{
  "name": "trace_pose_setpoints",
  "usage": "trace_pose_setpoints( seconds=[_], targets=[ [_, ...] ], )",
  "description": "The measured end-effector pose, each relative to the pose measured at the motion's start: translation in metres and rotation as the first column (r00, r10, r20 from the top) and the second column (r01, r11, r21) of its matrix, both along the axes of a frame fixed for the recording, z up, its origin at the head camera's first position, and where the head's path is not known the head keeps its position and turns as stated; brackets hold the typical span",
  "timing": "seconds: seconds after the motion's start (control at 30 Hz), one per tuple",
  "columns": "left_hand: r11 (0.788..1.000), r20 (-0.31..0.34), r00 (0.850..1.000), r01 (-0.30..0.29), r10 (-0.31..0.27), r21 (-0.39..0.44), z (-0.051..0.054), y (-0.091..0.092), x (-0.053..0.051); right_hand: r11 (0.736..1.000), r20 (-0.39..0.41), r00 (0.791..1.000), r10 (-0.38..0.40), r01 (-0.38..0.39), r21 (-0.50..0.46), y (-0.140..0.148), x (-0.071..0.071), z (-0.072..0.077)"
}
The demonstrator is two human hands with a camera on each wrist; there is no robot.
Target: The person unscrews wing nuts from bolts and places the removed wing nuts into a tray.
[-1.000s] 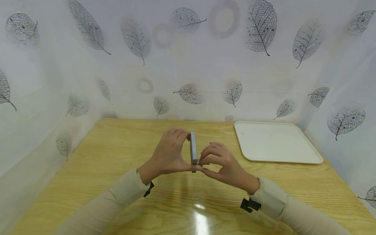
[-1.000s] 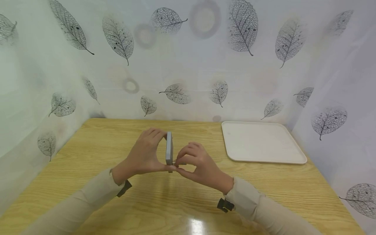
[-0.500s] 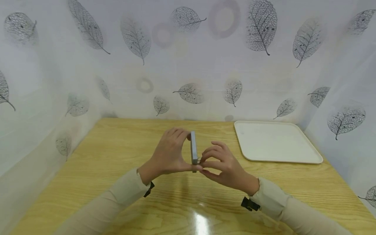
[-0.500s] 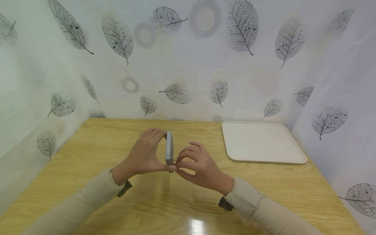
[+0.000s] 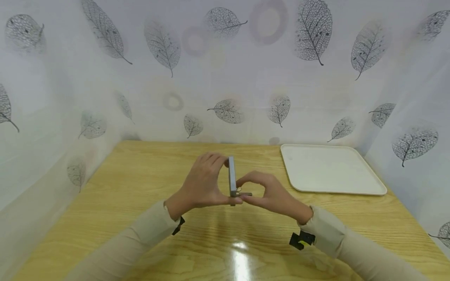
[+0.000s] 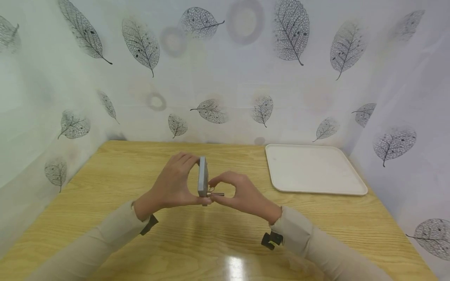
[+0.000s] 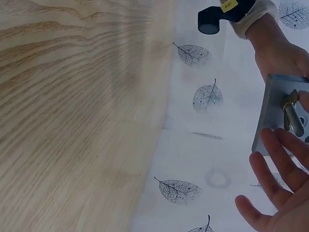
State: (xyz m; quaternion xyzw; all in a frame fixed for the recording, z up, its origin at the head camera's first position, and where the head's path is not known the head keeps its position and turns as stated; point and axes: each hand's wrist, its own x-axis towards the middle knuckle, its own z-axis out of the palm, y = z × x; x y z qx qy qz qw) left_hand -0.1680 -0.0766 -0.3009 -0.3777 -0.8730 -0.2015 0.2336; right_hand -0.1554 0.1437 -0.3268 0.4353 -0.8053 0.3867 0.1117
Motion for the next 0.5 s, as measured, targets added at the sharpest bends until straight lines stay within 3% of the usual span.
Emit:
trace_pose_setpoints(
  seconds=[0.2, 0.5],
  targets=[
    [1.000, -0.001, 1.000, -0.008, 0.008, 0.004, 0.0008, -0.0005, -0.0002, 0.999, -0.002, 1.000, 0.003, -0.003, 0.036, 0.0003, -0.0007, -0.0009],
    [1.000, 0.016, 1.000, -0.012, 0.011, 0.012, 0.0002, -0.0001, 0.0006, 1.000, -0.038, 0.999, 0.018, -0.018, 0.001, -0.0011, 0.0016, -0.0001]
  ],
)
